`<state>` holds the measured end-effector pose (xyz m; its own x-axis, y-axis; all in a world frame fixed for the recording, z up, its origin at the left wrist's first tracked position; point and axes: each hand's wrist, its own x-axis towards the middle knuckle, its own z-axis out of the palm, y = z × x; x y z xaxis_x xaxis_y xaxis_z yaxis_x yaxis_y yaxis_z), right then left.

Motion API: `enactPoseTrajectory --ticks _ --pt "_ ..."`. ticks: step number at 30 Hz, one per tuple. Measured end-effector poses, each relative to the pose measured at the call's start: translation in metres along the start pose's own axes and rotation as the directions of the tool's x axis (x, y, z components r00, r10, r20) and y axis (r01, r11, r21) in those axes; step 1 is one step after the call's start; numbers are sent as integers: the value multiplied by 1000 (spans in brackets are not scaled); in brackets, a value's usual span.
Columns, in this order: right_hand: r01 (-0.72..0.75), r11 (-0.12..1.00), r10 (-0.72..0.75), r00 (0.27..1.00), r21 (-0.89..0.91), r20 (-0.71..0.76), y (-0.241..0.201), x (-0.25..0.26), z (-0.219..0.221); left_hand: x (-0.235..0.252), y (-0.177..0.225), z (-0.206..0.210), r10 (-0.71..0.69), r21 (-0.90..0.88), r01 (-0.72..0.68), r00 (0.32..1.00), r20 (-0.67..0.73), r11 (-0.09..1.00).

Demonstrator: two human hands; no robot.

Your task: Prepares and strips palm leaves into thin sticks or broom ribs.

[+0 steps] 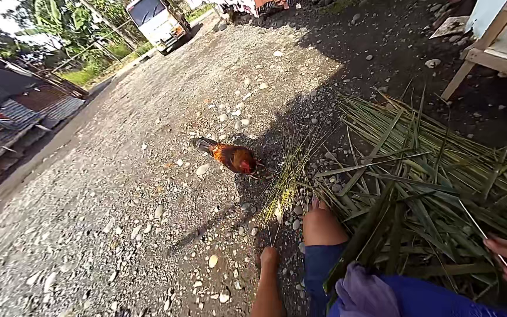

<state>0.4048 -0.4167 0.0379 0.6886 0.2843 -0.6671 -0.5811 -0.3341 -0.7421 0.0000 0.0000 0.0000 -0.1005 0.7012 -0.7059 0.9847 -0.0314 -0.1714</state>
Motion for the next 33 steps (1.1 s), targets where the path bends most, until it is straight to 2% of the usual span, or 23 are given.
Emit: enactPoseTrajectory --ticks 2,3,4,5,6,7,8,9,11,13,16,20,23,25,26,27,28,29,30,31,32,33 --pt "-12 1000 12 1000 -6 -20 5 8 7 -13 2 12 2 -169 6 999 48 986" --pt "3 1000 -3 1000 -4 -15 6 12 11 -21 6 14 12 -343 1 999 37 940" --pt "14 1000 -14 1000 -8 -5 6 14 14 -28 11 19 33 -568 -20 999 14 823" --pt "16 1000 -16 1000 -8 -1 7 14 17 -36 16 25 72 -789 -41 997 4 613" --pt "12 1000 -12 1000 -6 0 8 12 19 -43 20 29 117 -940 -18 993 23 340" --pt "6 1000 -6 1000 -6 -2 11 10 19 -50 23 32 147 -995 24 988 39 101" --pt "4 1000 -4 1000 -7 1 13 9 17 -56 27 33 159 -995 61 986 48 -81" --pt "3 1000 -3 1000 -13 6 14 10 15 -60 29 31 180 -971 95 982 56 -220" --pt "-5 1000 5 1000 -25 13 13 10 9 -66 33 26 240 -923 139 969 52 -359" --pt "-11 999 11 1000 -35 10 11 9 5 -76 33 22 287 -930 148 957 48 -336" --pt "-6 1000 6 1000 -29 -2 10 8 2 -99 28 31 318 -982 133 944 83 -137" --pt "10 999 -9 1000 -34 19 10 10 2 -135 12 65 278 -997 73 957 77 26" --pt "6 999 -5 1000 -42 17 9 11 5 -147 -2 82 261 -986 -50 965 -8 158" --pt "7 998 -5 999 -61 34 9 11 8 -141 -7 83 243 -929 -256 951 -192 267" --pt "12 997 -9 999 -74 41 8 10 9 -140 -6 77 233 -867 -402 910 -343 293" --pt "19 996 -15 999 -87 44 8 10 10 -141 -4 65 211 -773 -562 827 -521 295" --pt "25 995 -21 999 -100 44 8 10 11 -142 0 47 173 -648 -708 702 -691 282" --pt "29 993 -24 999 -113 46 9 9 11 -144 3 23 118 -507 -821 549 -828 262" --pt "35 991 -29 999 -125 44 10 8 11 -145 7 -4 51 -377 -893 400 -915 244" --pt "45 990 -40 998 -137 40 10 7 12 -144 10 -37 -31 -278 -923 280 -959 267" --pt "52 987 -46 998 -153 43 11 6 12 -140 10 -70 -103 -257 -899 236 -966 354" --pt "58 984 -51 998 -170 44 11 5 13 -131 6 -100 -151 -329 -805 293 -944 494"
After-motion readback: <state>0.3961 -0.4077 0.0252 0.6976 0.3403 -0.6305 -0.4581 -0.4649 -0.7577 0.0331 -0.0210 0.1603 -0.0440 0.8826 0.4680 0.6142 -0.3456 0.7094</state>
